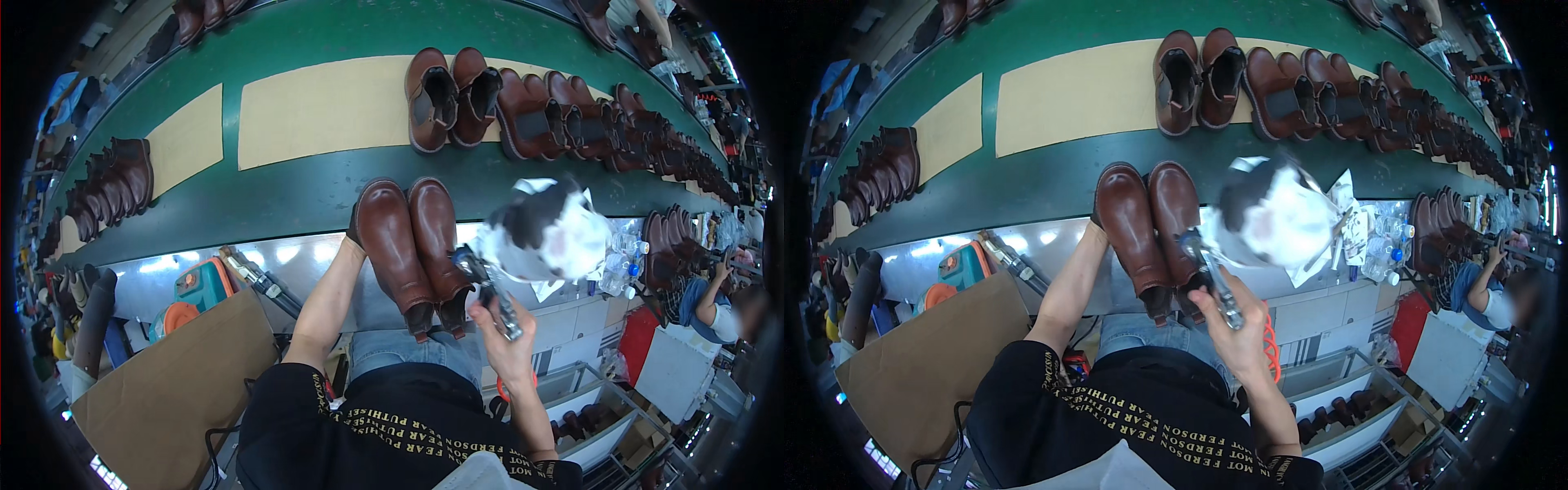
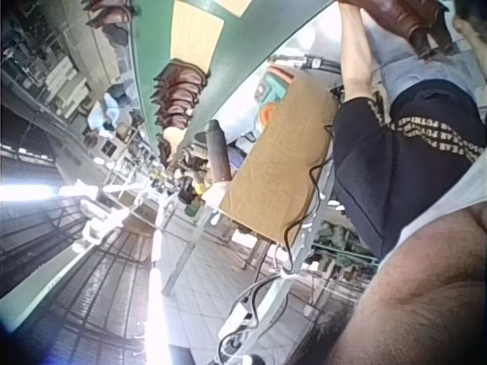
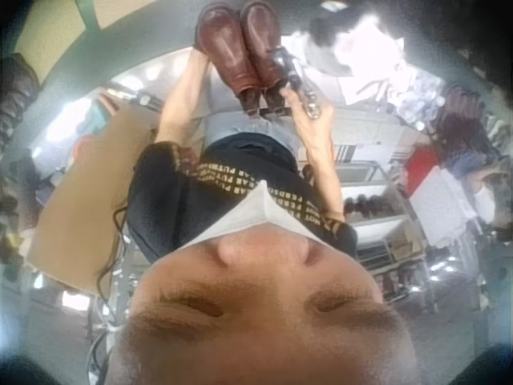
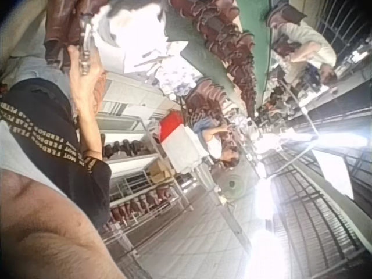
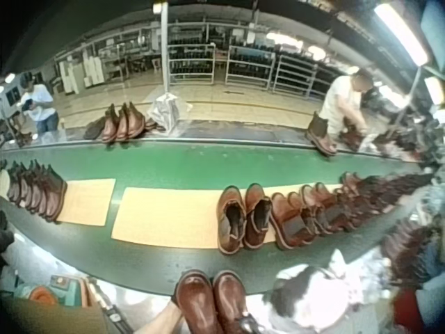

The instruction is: Cleaning and inspecting finished leather boots on a factory assembly line.

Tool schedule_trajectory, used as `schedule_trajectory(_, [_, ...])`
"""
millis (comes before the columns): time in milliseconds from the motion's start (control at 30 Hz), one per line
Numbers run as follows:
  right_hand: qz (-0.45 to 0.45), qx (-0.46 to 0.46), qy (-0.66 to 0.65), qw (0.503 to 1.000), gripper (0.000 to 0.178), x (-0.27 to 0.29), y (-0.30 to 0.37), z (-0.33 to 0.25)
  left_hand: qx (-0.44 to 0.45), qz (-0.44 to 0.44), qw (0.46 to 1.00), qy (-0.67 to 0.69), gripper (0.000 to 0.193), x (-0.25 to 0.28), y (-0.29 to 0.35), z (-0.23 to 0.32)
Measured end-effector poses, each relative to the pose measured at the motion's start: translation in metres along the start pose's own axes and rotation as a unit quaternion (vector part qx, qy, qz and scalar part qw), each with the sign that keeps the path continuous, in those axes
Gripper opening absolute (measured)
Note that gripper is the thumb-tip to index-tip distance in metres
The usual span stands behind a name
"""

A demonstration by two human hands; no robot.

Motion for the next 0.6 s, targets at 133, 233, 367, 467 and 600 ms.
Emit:
schedule_trajectory(133, [0.001, -0.010, 0.030, 1.000, 0.029, -0.005, -0.022, -0.003, 0.038, -0.020, 0.999, -0.004, 0.022, -0.021, 0.000, 0.006])
schedule_trajectory(233, [0.049, -0.025, 0.015, 0.998, 0.031, 0.001, -0.018, 0.003, 0.025, -0.029, 0.998, -0.052, 0.023, 0.005, 0.002, 0.000])
schedule_trajectory(367, [0.078, 0.004, 0.015, 0.997, 0.024, 0.024, 0.004, 0.005, 0.038, -0.030, 0.999, -0.025, 0.017, -0.008, 0.000, -0.002])
schedule_trajectory(467, [-0.005, 0.028, 0.054, 0.998, 0.028, 0.013, -0.002, -0.012, 0.042, -0.043, 0.998, -0.009, 0.017, -0.010, -0.005, -0.004])
schedule_trajectory(600, [0.034, -0.015, -0.004, 0.999, 0.022, 0.000, -0.033, 0.000, 0.044, -0.062, 0.997, 0.024, 0.018, -0.005, -0.009, -0.006])
Point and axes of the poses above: each hand's wrist, its own y-axis away from the middle knuckle, its own x-axis out of the back of the hand, z = x × y, the point moved 1 cm from there along -y, towards the middle knuckle, and after that the axes turned 8 degrees about -x, right-handed, at the moved point
